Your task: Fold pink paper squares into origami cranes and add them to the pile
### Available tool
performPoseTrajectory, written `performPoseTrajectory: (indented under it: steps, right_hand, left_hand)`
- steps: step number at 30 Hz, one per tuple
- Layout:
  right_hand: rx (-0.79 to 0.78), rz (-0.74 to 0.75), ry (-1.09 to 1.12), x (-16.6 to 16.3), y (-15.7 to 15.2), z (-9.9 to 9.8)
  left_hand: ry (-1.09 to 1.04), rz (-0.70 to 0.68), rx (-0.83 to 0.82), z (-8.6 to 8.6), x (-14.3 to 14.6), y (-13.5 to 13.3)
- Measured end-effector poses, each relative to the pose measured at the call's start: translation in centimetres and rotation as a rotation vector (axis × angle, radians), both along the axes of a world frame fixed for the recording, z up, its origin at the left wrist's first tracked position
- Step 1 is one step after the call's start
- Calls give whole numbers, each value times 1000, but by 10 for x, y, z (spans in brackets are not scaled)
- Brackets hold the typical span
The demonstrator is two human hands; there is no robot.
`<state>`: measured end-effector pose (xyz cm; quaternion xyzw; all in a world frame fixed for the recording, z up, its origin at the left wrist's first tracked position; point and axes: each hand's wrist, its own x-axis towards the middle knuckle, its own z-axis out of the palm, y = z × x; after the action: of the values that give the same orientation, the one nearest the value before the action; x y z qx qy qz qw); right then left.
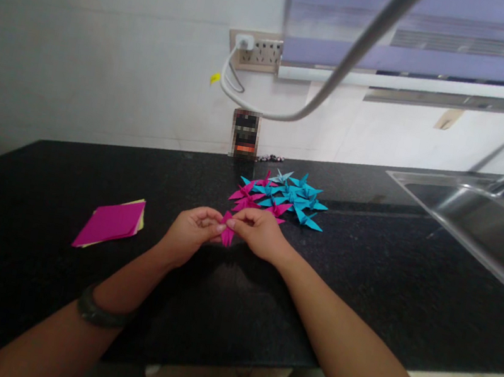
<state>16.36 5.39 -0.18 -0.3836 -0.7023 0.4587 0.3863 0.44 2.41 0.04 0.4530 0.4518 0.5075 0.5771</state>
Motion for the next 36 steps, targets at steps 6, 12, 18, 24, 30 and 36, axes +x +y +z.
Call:
performPoseTrajectory:
  steps: [6,12,18,24,30,36]
  right_hand:
    - [-33,-29,-8,-6,-3,-1]
    - [-36,-81,2,-10,-5,-4]
    - [-167,-54,217,-14,-5,-7]
    - [-130,-17,274,-15,-7,-1]
    - [-173,18,248,-13,-7,0]
    - [-13,60,85,-5,-2,-5]
  left_hand:
    - [22,38,-19,0,1,-1]
    - [15,38,-16,-1,3,-2]
    - [18,16,37,-3,1,-1]
    - [56,32,68,2,4,-4]
    - [-75,33,13,3,3,-4]
    - [-195,59,-134,1,-1,1]
